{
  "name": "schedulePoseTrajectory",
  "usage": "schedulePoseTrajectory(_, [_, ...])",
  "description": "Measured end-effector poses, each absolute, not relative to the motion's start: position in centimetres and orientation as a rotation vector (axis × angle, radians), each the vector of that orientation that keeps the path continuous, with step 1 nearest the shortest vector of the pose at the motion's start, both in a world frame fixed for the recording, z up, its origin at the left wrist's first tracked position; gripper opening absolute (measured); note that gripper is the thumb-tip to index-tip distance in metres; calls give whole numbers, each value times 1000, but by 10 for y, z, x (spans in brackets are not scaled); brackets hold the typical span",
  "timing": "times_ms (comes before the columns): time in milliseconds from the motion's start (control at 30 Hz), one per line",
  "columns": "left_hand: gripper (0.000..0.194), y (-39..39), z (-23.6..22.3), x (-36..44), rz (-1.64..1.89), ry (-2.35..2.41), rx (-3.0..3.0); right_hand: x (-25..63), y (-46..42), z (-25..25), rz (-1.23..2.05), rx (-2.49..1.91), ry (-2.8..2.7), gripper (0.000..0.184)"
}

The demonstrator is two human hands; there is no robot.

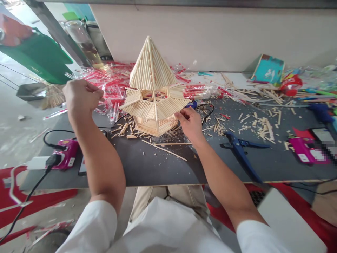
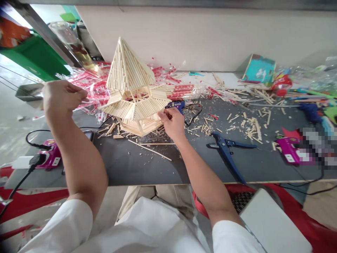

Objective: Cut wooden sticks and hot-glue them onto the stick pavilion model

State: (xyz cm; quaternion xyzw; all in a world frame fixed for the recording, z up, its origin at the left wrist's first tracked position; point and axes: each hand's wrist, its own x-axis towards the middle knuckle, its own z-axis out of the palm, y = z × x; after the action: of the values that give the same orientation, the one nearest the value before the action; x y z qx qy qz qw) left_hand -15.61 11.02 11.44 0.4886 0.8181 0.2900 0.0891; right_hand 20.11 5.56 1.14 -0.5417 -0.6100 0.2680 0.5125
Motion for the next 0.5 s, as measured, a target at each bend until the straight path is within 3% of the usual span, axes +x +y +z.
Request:
schedulePoseTrajectory(100, [30, 100, 120, -145, 920, 2322, 1386, 202, 57, 10, 651, -1301, -1464, 41])
schedulePoseTrajectory(233, [23, 89, 133, -128, 1242, 2145, 1294, 204, 59, 7, 667, -1293, -1454, 43])
schedulePoseTrajectory(367, [15, 97, 132, -120, 1098, 2072, 1127, 206, 61, 6, 621, -1305, -1483, 40])
schedulePoseTrajectory(500, [22, 114, 113, -121, 1001, 1982, 1065, 208, 62, 4, 597, -1312, -1470, 35])
